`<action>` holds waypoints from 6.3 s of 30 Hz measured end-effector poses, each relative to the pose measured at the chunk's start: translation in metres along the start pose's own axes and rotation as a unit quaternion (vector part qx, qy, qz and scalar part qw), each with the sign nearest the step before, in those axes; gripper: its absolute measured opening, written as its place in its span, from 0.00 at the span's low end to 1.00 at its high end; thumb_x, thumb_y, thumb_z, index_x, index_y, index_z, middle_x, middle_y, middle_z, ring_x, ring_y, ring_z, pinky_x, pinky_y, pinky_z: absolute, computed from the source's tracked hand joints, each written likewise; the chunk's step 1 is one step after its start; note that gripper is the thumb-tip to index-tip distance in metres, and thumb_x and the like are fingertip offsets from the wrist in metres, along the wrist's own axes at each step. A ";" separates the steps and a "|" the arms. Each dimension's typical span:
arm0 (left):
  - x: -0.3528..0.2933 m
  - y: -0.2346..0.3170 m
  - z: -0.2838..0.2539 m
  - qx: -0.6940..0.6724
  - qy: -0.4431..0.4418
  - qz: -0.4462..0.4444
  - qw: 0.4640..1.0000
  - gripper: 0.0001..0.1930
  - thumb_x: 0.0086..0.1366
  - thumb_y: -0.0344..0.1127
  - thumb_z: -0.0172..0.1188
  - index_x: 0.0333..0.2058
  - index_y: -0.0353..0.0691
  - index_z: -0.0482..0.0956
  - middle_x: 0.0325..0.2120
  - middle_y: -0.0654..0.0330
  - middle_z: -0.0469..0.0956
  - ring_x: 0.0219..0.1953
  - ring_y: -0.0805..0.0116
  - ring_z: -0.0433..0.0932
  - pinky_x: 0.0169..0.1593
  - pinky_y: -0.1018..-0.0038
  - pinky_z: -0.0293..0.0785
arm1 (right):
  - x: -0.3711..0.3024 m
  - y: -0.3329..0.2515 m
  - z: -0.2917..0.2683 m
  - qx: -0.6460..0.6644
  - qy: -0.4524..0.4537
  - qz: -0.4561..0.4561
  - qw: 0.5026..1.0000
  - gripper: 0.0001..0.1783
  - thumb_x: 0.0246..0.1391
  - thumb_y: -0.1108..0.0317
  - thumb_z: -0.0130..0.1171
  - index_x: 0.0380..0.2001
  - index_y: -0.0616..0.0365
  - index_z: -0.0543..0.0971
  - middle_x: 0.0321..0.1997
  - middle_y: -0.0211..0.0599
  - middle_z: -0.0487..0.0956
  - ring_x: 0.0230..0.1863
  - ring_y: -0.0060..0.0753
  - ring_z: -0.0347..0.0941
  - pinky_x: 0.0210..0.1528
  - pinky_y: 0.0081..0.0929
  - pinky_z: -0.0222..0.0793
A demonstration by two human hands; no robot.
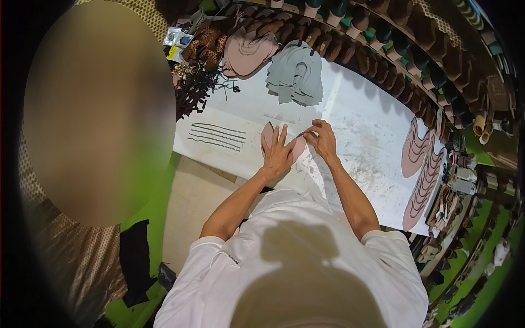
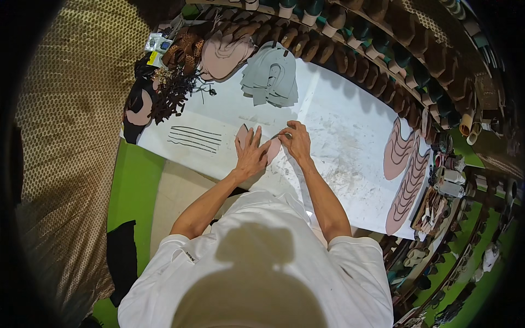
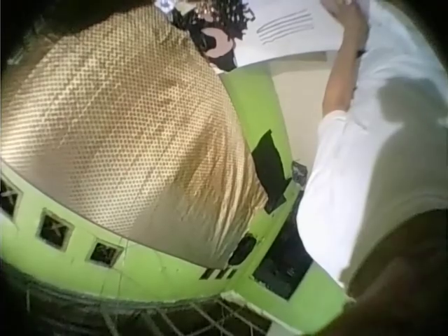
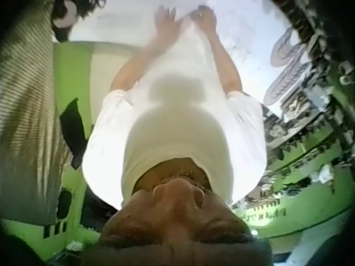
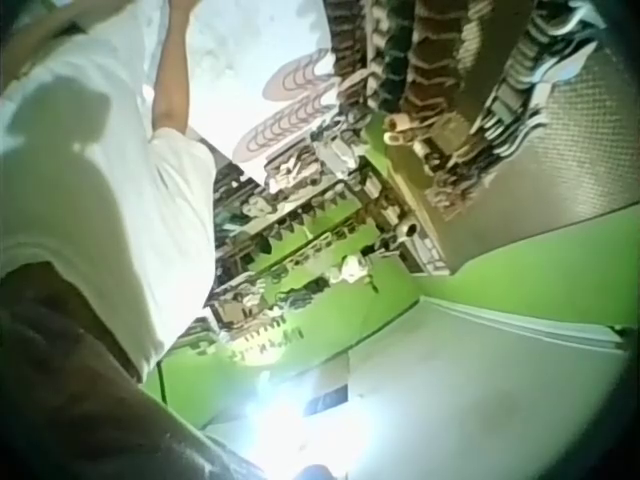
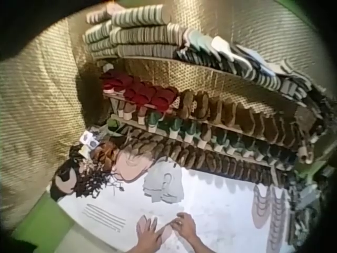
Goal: Organizing and aligning shoe upper components on a workbench.
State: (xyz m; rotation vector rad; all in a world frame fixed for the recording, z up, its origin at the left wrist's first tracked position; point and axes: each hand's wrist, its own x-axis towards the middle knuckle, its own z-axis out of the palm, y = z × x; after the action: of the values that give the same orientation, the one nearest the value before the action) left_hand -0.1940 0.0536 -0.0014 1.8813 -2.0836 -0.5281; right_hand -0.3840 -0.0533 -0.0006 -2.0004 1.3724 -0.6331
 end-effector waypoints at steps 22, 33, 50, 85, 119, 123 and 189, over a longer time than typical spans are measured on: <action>0.011 0.002 0.000 -0.001 -0.001 0.000 1.000 0.29 0.59 0.35 0.63 0.61 0.60 0.80 0.78 0.49 0.48 0.78 0.40 0.45 0.68 0.24 0.36 | 0.003 0.005 0.003 -0.022 0.007 0.002 1.000 0.09 0.49 0.62 0.73 0.33 0.53 0.91 0.55 0.41 0.81 0.57 0.47 0.75 0.57 0.41 0.73; 0.018 0.004 -0.002 0.001 -0.010 -0.002 1.000 0.30 0.59 0.36 0.63 0.62 0.59 0.80 0.78 0.49 0.47 0.78 0.39 0.44 0.68 0.23 0.36 | 0.008 0.003 0.006 -0.046 -0.014 0.024 0.999 0.08 0.48 0.63 0.74 0.32 0.51 0.91 0.55 0.38 0.80 0.57 0.46 0.74 0.56 0.43 0.72; 0.023 0.011 0.000 0.014 -0.020 -0.018 1.000 0.32 0.57 0.33 0.65 0.63 0.58 0.79 0.79 0.49 0.46 0.79 0.39 0.42 0.68 0.22 0.37 | 0.033 -0.004 -0.010 -0.127 -0.123 0.144 0.974 0.11 0.41 0.59 0.77 0.31 0.46 0.91 0.46 0.36 0.80 0.51 0.46 0.75 0.51 0.42 0.73; -0.055 -0.024 -0.014 -0.024 0.044 -0.092 0.995 0.26 0.65 0.44 0.63 0.62 0.56 0.78 0.79 0.50 0.47 0.79 0.43 0.44 0.68 0.23 0.32 | -0.039 -0.017 0.008 -0.182 -0.099 -0.203 0.957 0.21 0.59 0.69 0.63 0.56 0.52 0.82 0.61 0.29 0.78 0.65 0.40 0.69 0.76 0.55 0.51; -0.042 -0.005 0.011 -0.013 0.011 -0.053 0.998 0.33 0.61 0.34 0.60 0.67 0.60 0.73 0.80 0.51 0.42 0.79 0.40 0.41 0.64 0.17 0.34 | -0.045 -0.029 0.016 -0.142 -0.078 -0.189 0.968 0.12 0.59 0.66 0.65 0.46 0.48 0.87 0.52 0.33 0.80 0.55 0.42 0.74 0.60 0.41 0.66; -0.041 -0.007 0.010 0.002 0.006 -0.039 0.999 0.33 0.61 0.35 0.60 0.67 0.60 0.73 0.80 0.51 0.43 0.79 0.40 0.42 0.64 0.17 0.35 | -0.046 -0.025 0.015 -0.129 -0.087 -0.177 0.972 0.14 0.60 0.65 0.64 0.48 0.46 0.87 0.51 0.33 0.79 0.55 0.41 0.73 0.61 0.41 0.65; -0.057 -0.042 -0.012 -0.011 0.043 -0.084 0.995 0.22 0.68 0.49 0.63 0.60 0.60 0.81 0.79 0.53 0.46 0.80 0.47 0.40 0.68 0.22 0.28 | -0.030 -0.050 0.045 -0.077 -0.094 -0.097 0.988 0.08 0.56 0.60 0.67 0.30 0.48 0.90 0.39 0.32 0.78 0.51 0.39 0.71 0.60 0.51 0.51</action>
State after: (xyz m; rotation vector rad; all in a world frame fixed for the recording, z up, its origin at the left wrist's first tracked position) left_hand -0.1455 0.1062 -0.0075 2.0393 -1.8694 -0.4959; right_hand -0.3316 -0.0016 0.0027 -2.2733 1.1544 -0.4173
